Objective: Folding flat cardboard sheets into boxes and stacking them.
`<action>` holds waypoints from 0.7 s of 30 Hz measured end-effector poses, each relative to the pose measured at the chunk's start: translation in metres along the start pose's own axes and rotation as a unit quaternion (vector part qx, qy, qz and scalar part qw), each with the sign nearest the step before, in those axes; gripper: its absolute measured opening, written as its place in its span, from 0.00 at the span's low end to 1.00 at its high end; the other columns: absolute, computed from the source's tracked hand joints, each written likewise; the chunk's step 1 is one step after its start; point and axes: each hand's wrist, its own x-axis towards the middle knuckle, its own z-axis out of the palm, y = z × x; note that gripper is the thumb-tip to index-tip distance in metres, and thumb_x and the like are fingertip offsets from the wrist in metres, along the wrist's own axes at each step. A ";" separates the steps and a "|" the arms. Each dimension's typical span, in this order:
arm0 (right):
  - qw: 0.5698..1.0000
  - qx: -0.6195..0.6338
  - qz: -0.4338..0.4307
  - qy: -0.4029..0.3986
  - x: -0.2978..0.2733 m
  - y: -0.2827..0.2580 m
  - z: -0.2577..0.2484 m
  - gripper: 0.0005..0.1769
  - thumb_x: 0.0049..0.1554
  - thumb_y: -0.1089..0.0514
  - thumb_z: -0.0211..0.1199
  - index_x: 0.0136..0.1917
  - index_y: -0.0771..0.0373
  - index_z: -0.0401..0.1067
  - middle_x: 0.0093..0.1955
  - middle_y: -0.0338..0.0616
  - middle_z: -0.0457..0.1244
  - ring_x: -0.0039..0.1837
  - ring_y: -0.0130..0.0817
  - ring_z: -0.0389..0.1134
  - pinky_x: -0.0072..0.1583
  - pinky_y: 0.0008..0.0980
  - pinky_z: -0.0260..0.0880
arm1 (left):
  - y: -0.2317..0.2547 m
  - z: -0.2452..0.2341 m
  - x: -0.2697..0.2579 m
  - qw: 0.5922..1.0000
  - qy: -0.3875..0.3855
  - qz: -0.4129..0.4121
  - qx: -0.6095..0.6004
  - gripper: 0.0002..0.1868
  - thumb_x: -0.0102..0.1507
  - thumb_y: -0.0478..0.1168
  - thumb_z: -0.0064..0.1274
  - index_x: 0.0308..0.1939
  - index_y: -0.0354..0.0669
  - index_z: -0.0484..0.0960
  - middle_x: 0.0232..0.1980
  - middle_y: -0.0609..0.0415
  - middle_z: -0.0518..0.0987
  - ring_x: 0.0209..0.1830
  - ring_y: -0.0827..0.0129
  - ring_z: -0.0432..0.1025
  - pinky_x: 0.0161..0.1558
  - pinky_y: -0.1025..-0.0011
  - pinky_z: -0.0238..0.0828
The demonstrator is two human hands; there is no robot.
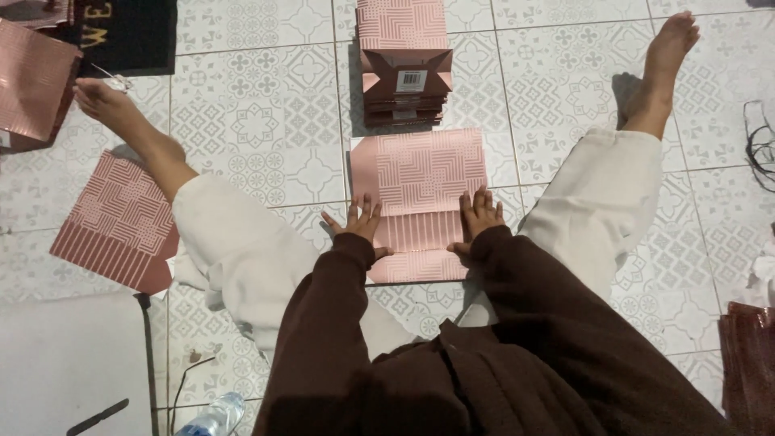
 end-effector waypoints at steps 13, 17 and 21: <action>0.993 -0.106 -0.010 -0.040 0.017 0.059 0.007 0.71 0.46 0.17 0.64 0.84 0.30 0.20 0.88 0.30 0.20 0.86 0.51 0.18 0.74 0.76 0.12 | -0.032 -0.006 0.009 0.991 -0.030 0.057 0.115 0.52 0.62 0.71 0.48 0.81 0.71 0.34 0.85 0.74 0.28 0.84 0.63 0.17 0.62 0.11 0.08; 0.994 -0.095 -0.037 -0.034 0.014 0.056 -0.003 0.66 0.51 0.21 0.62 0.85 0.35 0.24 0.89 0.34 0.26 0.86 0.53 0.22 0.73 0.78 0.10 | -0.037 -0.007 0.013 0.987 -0.027 0.074 0.138 0.54 0.62 0.71 0.49 0.81 0.68 0.34 0.86 0.71 0.31 0.84 0.62 0.20 0.63 0.12 0.07; 0.991 -0.131 -0.036 -0.021 0.012 0.055 -0.002 0.64 0.52 0.21 0.61 0.85 0.35 0.26 0.88 0.33 0.25 0.86 0.50 0.23 0.73 0.80 0.11 | -0.041 -0.016 0.011 0.981 -0.025 0.106 0.162 0.57 0.60 0.72 0.52 0.82 0.66 0.35 0.86 0.70 0.34 0.85 0.63 0.23 0.66 0.15 0.06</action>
